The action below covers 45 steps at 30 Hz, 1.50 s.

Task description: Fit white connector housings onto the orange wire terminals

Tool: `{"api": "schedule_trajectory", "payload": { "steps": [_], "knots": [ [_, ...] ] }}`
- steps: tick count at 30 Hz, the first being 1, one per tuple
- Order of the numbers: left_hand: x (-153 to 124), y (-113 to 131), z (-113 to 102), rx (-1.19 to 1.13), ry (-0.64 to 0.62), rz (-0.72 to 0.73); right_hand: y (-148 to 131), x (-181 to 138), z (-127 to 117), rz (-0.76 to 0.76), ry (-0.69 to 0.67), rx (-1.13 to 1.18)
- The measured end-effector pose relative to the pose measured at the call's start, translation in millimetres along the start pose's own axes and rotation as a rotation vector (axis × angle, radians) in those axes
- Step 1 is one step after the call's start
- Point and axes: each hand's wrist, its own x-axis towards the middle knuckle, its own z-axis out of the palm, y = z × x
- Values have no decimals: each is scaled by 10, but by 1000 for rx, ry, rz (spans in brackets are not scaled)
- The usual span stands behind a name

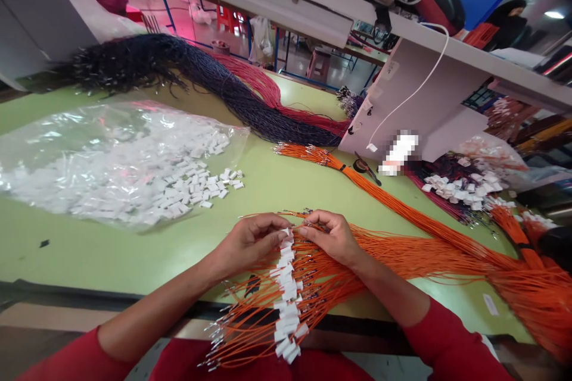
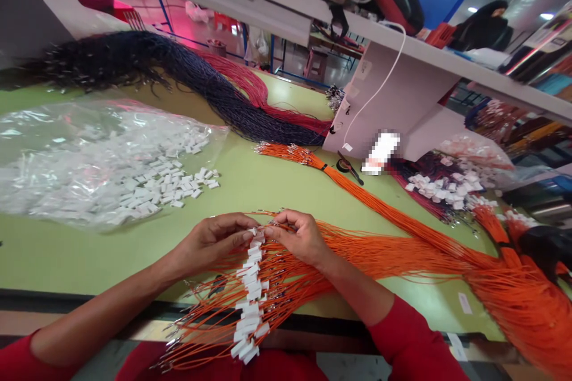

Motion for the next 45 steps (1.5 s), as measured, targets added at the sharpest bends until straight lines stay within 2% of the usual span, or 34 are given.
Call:
{"api": "schedule_trajectory", "payload": {
  "steps": [11, 24, 30, 32, 39, 45],
  "knots": [
    [28, -143, 25, -269, -10, -72, -10, -18, -19, 41, 24, 4],
    [18, -184, 37, -279, 5, -105, 10, -21, 2, -1, 37, -157],
    [-1, -165, 82, -109, 76, -21, 8, -44, 57, -23, 71, -178],
    [3, -158, 82, -91, 91, -7, 8, -41, 60, -22, 66, -174],
    [34, -156, 63, -200, 56, -112, 10, -17, 42, -7, 57, -136],
    [9, -142, 124, -123, 104, -43, -10, -20, 59, 46, 46, -101]
  ]
}}
